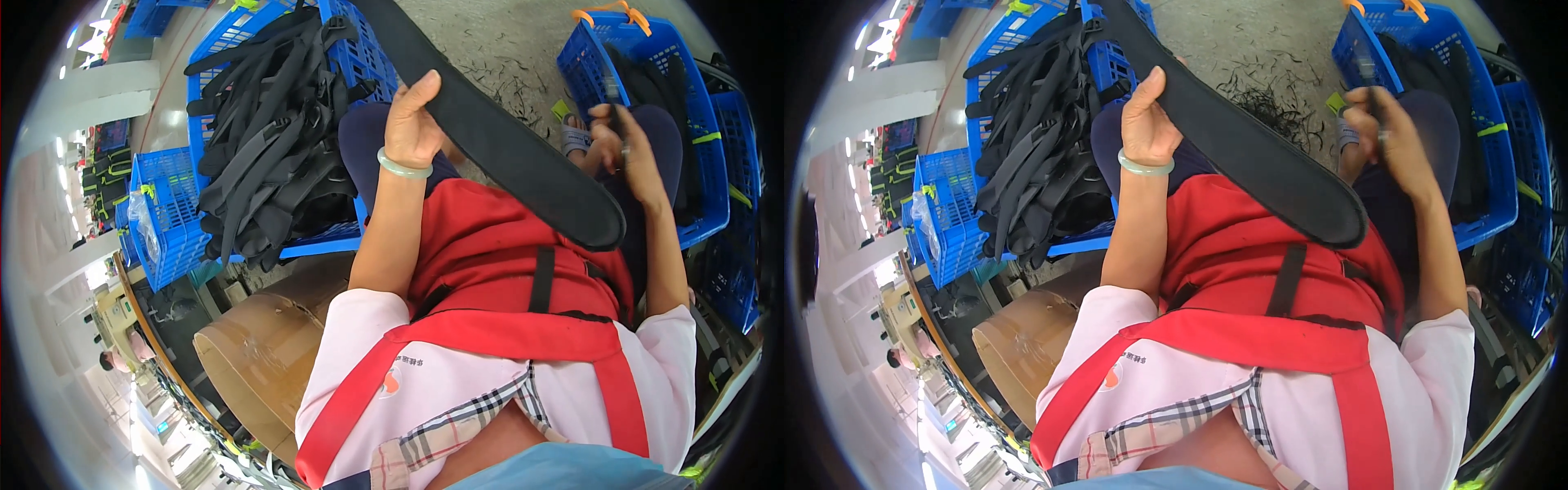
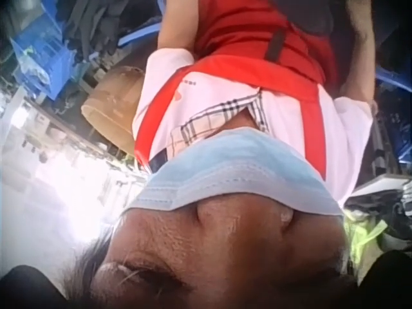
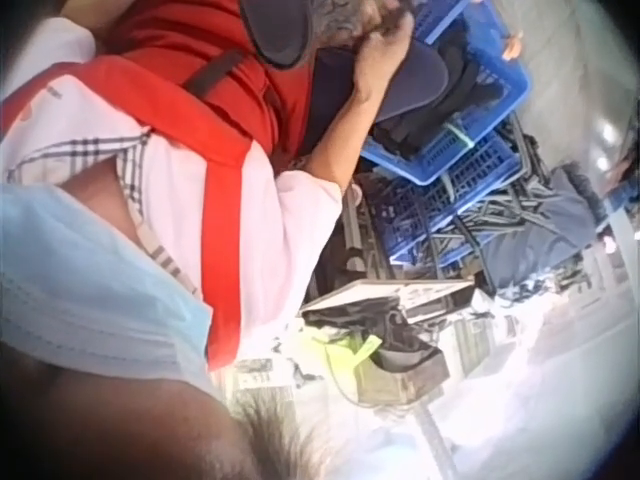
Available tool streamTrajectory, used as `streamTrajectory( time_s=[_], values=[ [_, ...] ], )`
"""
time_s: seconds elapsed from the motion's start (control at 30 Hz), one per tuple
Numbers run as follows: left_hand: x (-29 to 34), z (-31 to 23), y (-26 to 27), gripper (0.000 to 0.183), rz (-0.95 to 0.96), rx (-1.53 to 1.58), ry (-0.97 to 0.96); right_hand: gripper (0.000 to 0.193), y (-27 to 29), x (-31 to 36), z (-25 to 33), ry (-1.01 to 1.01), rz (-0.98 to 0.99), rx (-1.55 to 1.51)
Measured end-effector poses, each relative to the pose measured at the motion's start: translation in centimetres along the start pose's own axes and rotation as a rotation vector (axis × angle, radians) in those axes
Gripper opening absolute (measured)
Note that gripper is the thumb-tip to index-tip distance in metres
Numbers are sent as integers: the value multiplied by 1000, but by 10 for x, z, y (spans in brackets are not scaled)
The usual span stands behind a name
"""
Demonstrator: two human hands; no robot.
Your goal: Trimming the edges of curved black rubber components using scissors.
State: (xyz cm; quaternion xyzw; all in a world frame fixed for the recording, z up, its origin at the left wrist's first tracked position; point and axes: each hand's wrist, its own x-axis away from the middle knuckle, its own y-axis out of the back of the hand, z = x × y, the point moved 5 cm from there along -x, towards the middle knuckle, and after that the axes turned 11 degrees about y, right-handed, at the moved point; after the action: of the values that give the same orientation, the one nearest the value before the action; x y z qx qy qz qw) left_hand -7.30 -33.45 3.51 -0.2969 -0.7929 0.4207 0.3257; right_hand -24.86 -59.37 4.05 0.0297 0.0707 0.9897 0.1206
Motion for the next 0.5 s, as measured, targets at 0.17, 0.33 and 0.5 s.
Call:
streamTrajectory(
  time_s=[0.17,0.33,0.5],
  values=[
    [1,13,-10,22,99,-124,-2,41,-73,-5,36,-234,226,-44],
    [1,15,-9,23,141,-183,-26,41,-83,-8,62,107,402,256],
    [2,20,-17,24,174,-219,-20,37,-84,-14,40,180,307,481]
  ],
)
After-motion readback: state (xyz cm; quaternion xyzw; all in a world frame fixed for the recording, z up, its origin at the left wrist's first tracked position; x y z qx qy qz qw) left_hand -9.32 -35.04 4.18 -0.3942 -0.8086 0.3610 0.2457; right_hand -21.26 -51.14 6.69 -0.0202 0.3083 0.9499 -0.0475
